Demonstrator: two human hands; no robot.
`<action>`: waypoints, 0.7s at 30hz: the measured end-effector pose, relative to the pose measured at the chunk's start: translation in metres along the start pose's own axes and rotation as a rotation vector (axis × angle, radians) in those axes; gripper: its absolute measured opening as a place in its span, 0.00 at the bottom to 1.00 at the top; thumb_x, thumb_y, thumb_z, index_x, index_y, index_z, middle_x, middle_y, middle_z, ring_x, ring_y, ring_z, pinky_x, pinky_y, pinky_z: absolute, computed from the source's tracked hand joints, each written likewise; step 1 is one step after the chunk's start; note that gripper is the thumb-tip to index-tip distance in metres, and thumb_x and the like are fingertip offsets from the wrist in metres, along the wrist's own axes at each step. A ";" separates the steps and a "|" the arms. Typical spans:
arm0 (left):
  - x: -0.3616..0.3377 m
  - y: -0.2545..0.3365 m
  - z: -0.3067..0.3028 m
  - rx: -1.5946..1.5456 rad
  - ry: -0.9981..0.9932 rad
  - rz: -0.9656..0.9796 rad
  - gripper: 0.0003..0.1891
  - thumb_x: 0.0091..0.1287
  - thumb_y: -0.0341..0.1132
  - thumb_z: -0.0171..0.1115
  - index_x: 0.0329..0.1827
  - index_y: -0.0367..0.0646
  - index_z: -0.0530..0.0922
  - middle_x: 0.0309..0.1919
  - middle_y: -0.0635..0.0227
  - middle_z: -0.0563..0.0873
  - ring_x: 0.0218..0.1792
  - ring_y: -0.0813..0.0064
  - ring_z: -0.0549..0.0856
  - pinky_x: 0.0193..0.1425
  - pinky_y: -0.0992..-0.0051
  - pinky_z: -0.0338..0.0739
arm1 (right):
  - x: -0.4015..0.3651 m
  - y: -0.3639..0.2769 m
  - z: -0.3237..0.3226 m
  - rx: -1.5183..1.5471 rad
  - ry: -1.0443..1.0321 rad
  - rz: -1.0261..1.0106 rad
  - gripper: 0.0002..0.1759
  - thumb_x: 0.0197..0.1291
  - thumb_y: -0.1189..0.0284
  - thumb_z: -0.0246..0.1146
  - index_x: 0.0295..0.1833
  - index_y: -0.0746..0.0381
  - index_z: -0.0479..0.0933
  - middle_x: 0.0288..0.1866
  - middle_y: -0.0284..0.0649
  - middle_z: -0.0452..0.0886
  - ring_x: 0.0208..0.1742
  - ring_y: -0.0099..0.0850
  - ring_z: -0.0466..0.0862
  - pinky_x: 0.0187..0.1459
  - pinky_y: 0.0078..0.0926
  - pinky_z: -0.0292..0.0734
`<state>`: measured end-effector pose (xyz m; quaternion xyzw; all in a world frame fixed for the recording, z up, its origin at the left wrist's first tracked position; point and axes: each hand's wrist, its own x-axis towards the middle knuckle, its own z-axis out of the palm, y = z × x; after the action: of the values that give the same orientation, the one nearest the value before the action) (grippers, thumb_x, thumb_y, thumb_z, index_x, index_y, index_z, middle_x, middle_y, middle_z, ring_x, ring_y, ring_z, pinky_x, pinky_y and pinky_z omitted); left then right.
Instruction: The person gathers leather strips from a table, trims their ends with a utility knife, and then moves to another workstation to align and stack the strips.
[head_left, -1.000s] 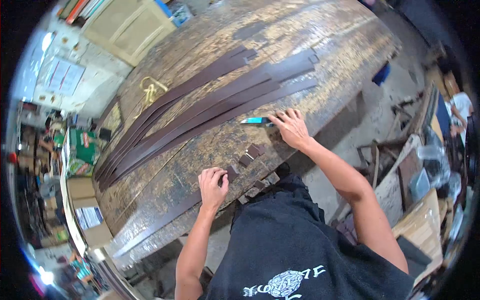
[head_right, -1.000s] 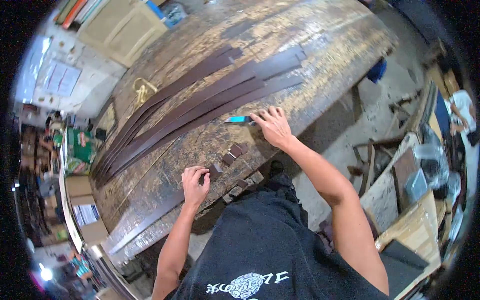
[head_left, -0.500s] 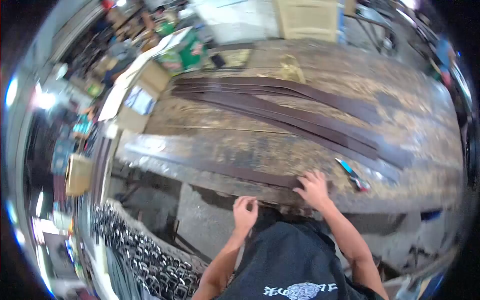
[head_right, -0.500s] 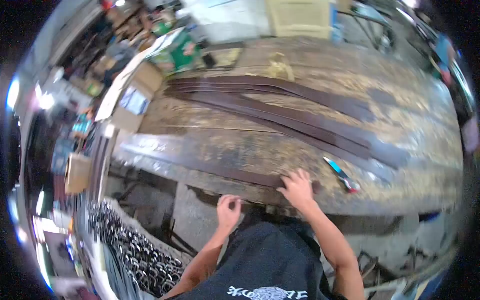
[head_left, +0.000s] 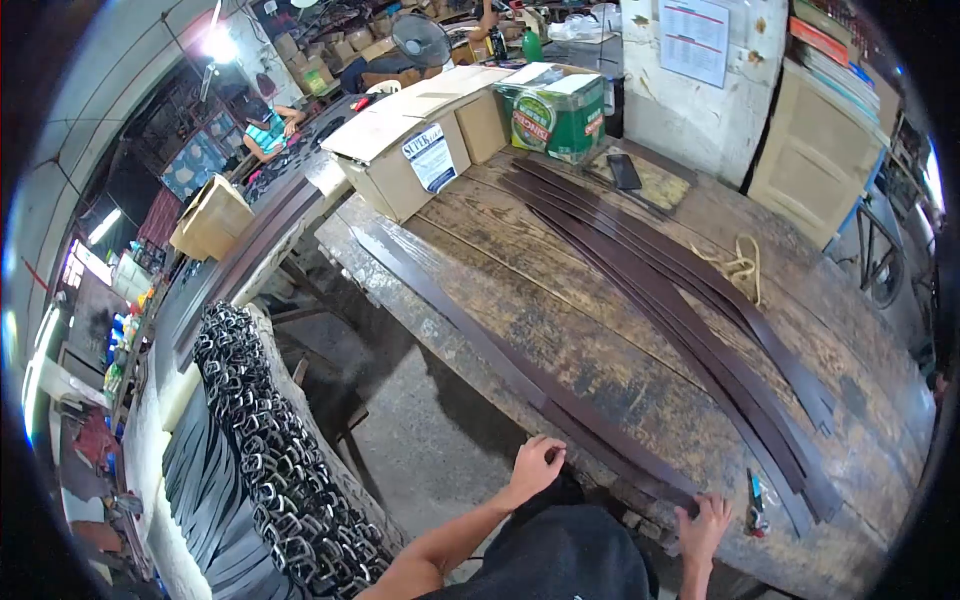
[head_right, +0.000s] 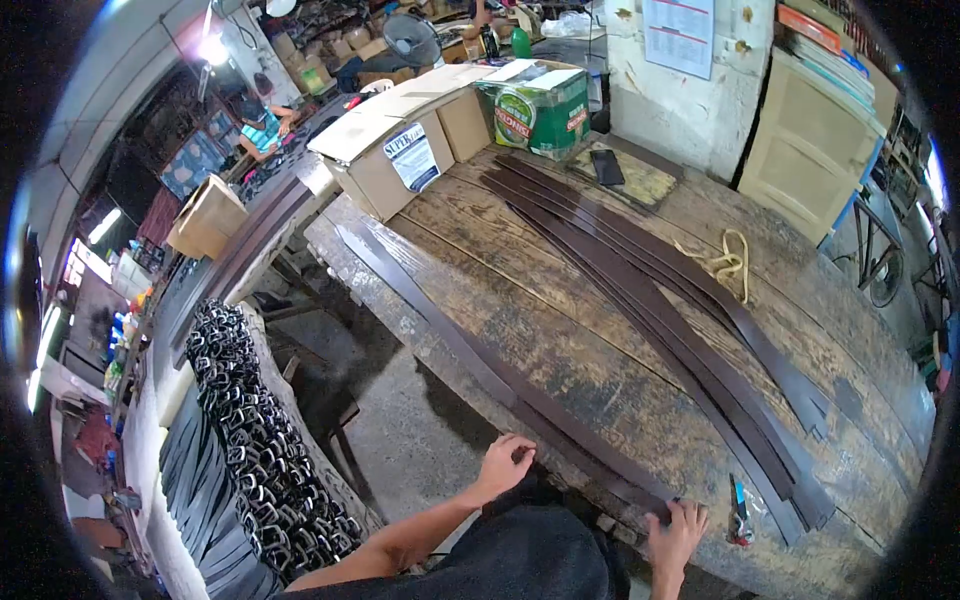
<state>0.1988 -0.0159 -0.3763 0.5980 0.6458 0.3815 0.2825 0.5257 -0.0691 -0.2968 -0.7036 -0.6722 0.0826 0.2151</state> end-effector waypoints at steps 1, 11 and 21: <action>0.005 -0.005 -0.005 -0.025 -0.057 -0.015 0.05 0.60 0.29 0.65 0.37 0.39 0.83 0.32 0.60 0.83 0.34 0.62 0.83 0.40 0.66 0.78 | 0.017 -0.010 0.001 -0.001 -0.020 -0.018 0.17 0.39 0.70 0.75 0.35 0.64 0.78 0.39 0.43 0.73 0.46 0.46 0.70 0.53 0.47 0.63; 0.030 -0.069 -0.005 -0.363 -0.015 -0.401 0.15 0.64 0.40 0.66 0.43 0.35 0.82 0.30 0.59 0.87 0.32 0.73 0.86 0.39 0.73 0.79 | 0.041 -0.032 -0.011 -0.086 -0.208 -0.027 0.13 0.47 0.72 0.72 0.35 0.67 0.78 0.37 0.49 0.76 0.44 0.51 0.73 0.49 0.46 0.68; 0.058 -0.045 -0.014 -0.697 -0.170 -0.799 0.15 0.69 0.40 0.63 0.41 0.33 0.78 0.29 0.68 0.84 0.33 0.76 0.85 0.37 0.78 0.77 | 0.007 -0.071 0.060 -0.059 -0.242 0.034 0.26 0.39 0.64 0.78 0.43 0.64 0.78 0.47 0.48 0.72 0.50 0.47 0.71 0.53 0.47 0.65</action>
<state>0.1547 0.0396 -0.4008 0.2051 0.6331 0.3862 0.6387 0.4378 -0.0502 -0.3199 -0.7058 -0.6834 0.1508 0.1103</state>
